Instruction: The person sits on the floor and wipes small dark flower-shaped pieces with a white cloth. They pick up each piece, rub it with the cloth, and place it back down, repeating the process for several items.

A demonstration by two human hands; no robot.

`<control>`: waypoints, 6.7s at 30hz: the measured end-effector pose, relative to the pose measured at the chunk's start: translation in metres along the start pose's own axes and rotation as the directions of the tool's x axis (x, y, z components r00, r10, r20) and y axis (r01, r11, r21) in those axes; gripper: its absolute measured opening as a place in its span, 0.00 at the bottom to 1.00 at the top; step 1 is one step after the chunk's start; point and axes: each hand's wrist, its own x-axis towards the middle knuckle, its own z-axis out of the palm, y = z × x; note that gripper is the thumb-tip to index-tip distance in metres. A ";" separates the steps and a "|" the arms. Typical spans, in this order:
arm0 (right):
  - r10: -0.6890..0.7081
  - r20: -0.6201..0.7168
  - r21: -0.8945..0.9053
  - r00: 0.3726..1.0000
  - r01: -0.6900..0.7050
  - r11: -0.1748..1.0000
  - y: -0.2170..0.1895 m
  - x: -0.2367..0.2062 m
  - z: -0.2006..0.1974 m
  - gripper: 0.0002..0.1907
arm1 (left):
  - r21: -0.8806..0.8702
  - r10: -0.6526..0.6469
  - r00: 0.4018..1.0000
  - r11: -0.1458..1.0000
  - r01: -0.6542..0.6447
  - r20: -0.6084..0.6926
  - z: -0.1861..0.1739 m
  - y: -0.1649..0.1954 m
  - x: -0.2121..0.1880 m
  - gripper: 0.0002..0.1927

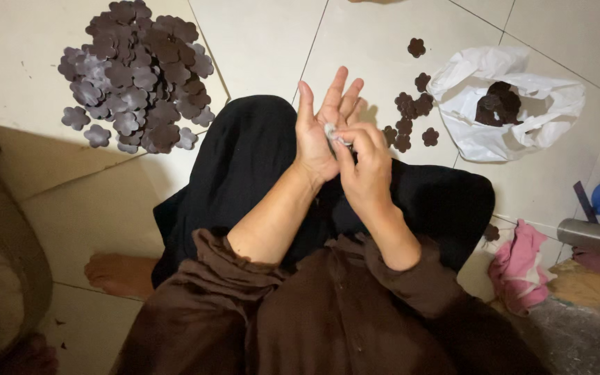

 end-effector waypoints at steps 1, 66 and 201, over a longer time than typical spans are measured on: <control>0.010 0.014 0.022 1.000 -0.010 1.000 -0.002 -0.002 -0.002 0.05 | 0.018 0.006 1.000 1.000 -0.006 -0.007 0.000 0.001 0.001 0.51; 0.302 -0.036 -0.137 0.953 -0.304 0.943 0.211 0.003 0.037 0.04 | 0.459 -0.127 0.989 -0.885 -0.076 -0.081 -0.086 -0.093 0.085 0.28; 0.646 0.270 0.816 0.714 -0.526 0.239 0.261 0.040 0.009 0.09 | 0.956 0.228 0.929 0.074 0.283 -0.292 -0.037 -0.059 0.149 0.10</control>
